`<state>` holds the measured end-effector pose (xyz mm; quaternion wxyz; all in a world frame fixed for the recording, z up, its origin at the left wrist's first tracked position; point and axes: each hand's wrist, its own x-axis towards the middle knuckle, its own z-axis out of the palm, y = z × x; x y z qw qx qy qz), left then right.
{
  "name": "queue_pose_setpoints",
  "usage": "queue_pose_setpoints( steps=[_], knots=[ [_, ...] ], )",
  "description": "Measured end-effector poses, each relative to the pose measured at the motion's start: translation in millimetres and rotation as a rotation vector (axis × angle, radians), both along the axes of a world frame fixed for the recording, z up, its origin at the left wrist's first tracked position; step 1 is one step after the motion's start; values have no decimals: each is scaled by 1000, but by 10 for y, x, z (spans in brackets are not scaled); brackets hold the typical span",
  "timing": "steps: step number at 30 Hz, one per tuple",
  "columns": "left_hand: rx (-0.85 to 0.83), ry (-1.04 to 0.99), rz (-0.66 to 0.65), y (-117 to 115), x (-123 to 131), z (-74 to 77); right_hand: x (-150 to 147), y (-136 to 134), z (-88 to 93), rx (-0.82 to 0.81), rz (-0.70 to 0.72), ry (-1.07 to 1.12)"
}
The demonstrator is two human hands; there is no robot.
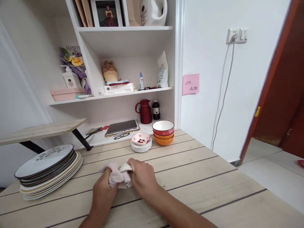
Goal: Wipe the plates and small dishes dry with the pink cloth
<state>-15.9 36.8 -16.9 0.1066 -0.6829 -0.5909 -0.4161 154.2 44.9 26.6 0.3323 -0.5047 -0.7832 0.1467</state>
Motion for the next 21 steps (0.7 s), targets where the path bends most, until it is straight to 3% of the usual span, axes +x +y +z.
queue_pose_setpoints(
  steps=[4,10,17,21],
  knots=[
    [-303,-353,15,44,33,48,-43,62,-124,-148,85,365],
    [-350,-829,-145,53,100,82,-158,46,-174,-333,180,814],
    [-437,-917,-177,9,230,107,-199,21,-165,-398,184,1087],
    [-523,-878,-213,-4,253,107,-174,6,-123,-353,165,1106]
  ],
)
